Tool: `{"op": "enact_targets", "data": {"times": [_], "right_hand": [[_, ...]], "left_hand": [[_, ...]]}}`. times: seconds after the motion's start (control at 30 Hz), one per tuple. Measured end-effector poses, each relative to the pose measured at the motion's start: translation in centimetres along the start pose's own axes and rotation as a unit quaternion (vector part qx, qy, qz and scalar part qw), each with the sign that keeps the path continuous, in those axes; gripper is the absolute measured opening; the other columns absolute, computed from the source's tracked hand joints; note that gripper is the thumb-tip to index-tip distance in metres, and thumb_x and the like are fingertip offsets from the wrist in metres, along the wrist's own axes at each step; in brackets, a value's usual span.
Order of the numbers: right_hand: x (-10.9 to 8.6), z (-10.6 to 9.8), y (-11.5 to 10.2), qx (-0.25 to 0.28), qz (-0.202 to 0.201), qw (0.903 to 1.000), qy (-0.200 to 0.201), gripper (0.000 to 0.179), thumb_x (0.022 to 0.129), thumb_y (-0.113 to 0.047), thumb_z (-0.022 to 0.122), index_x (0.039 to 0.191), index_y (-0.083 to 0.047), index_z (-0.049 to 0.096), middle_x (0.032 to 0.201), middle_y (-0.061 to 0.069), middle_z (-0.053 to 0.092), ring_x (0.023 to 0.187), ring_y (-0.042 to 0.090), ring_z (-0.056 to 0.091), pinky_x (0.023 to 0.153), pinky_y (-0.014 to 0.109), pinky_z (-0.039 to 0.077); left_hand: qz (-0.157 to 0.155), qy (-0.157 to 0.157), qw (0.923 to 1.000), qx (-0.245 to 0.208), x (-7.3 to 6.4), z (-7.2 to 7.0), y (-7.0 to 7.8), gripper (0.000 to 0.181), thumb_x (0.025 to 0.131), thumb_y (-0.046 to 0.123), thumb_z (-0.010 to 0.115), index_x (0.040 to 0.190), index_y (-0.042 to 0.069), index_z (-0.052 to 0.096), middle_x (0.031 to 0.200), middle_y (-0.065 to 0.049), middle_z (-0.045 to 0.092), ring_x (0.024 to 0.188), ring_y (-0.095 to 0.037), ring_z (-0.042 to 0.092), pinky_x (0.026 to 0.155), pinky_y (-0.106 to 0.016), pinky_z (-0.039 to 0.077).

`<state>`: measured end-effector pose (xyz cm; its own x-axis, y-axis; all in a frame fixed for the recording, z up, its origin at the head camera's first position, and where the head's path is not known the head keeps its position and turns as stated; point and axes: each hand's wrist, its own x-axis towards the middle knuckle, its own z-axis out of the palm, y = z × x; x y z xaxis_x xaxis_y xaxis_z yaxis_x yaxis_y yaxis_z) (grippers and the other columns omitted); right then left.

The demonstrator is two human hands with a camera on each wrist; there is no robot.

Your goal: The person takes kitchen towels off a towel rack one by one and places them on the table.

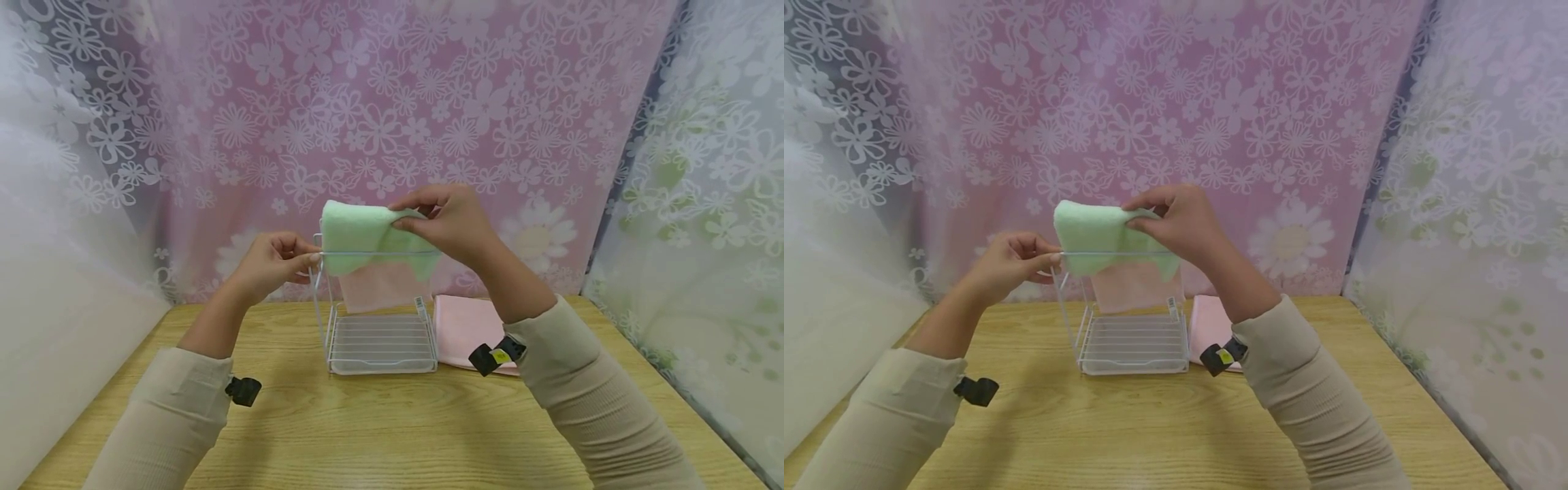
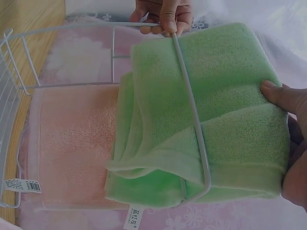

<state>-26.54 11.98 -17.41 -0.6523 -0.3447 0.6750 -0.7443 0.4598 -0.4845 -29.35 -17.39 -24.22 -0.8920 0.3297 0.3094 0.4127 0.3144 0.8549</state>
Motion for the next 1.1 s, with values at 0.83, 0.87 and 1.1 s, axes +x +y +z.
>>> {"op": "enact_targets", "data": {"times": [0.83, 0.87, 1.1], "right_hand": [[-1.9, -1.3, 0.5, 0.021, -0.038, 0.9980, 0.045, 0.016, 0.078, -0.001, 0.082, 0.093, -0.005, 0.079, 0.088, 0.005, 0.073, 0.073, 0.015, 0.053, 0.060, 0.021, 0.051], [-2.0, -1.3, 0.5, 0.021, -0.037, 0.9980, 0.047, 0.016, 0.078, -0.001, 0.082, 0.093, -0.004, 0.079, 0.088, 0.006, 0.073, 0.072, 0.015, 0.054, 0.060, 0.020, 0.050], [-2.4, -1.7, 0.7, 0.023, -0.039, 0.9970, 0.062, 0.017, 0.077, -0.001, 0.082, 0.093, -0.003, 0.079, 0.088, 0.008, 0.073, 0.069, 0.013, 0.057, 0.058, 0.017, 0.051]], "left_hand": [[0.001, 0.001, 1.0000, -0.004, 0.0, 0.1, 0.2, 0.026, 0.095, 0.014, 0.067, 0.103, -0.011, 0.065, 0.089, -0.019, 0.067, 0.082, -0.031, 0.070, 0.074, -0.037, 0.060], [0.001, 0.001, 1.0000, -0.004, 0.0, 0.1, 0.3, 0.027, 0.095, 0.014, 0.067, 0.103, -0.011, 0.064, 0.088, -0.019, 0.067, 0.082, -0.032, 0.069, 0.075, -0.037, 0.060], [-0.003, 0.000, 1.0000, 0.002, 0.0, 0.0, 0.3, 0.027, 0.095, 0.015, 0.066, 0.105, -0.010, 0.065, 0.089, -0.018, 0.067, 0.078, -0.023, 0.070, 0.075, -0.036, 0.060]]}}
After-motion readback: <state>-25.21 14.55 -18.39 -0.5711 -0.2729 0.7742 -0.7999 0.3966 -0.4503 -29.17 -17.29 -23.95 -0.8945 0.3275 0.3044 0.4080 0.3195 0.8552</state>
